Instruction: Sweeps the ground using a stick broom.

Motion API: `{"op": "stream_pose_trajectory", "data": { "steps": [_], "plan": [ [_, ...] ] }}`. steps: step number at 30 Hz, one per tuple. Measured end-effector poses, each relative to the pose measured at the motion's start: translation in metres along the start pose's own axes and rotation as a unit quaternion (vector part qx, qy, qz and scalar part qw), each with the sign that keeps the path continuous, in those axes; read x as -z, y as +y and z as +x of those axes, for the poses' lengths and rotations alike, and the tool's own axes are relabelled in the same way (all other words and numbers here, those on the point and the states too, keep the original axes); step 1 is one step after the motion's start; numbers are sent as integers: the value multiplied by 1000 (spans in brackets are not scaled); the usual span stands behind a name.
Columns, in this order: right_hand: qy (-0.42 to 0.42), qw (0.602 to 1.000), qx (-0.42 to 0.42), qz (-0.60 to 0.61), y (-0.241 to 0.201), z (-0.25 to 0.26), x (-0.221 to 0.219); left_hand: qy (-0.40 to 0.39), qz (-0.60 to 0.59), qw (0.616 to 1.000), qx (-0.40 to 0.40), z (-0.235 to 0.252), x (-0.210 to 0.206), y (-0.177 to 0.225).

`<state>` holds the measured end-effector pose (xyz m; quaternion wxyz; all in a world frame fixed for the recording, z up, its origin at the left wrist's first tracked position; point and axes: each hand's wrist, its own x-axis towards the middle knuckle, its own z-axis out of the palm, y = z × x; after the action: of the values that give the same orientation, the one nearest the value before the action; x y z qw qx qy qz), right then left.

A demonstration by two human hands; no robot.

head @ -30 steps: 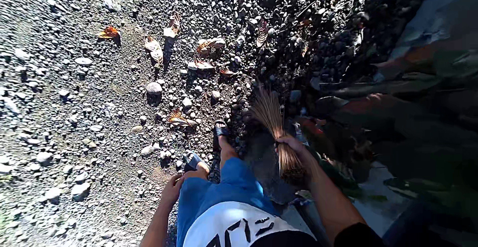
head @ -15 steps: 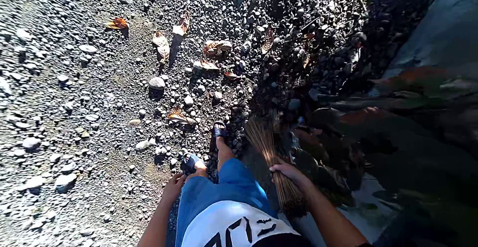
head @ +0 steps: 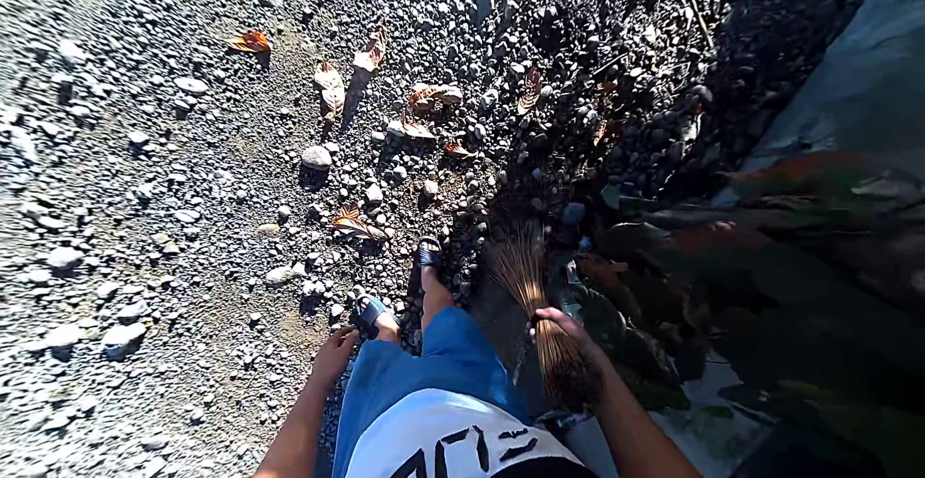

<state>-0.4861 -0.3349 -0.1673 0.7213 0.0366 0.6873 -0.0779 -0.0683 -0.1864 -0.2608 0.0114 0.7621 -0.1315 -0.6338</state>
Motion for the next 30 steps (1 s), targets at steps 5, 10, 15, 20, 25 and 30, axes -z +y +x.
{"op": "stream_pose_trajectory", "data": {
  "steps": [5,10,15,20,25,30],
  "plan": [
    [-48,990,135,5,-78,37,-46,24,-15,1000,3,-13,12,-10],
    [-37,975,194,-101,-78,16,-83,52,-40,997,38,-25,12,-39],
    [-233,940,11,-248,-33,14,-141,38,-16,997,58,-36,1,-51],
    [-247,878,-110,-395,25,89,-223,46,-28,998,46,-52,2,-42],
    [-85,914,104,-384,1,108,-220,68,-87,992,54,-70,-4,-56],
    [-22,931,257,-258,-12,88,-211,56,-104,989,85,-72,-24,-90]
  ]
}}
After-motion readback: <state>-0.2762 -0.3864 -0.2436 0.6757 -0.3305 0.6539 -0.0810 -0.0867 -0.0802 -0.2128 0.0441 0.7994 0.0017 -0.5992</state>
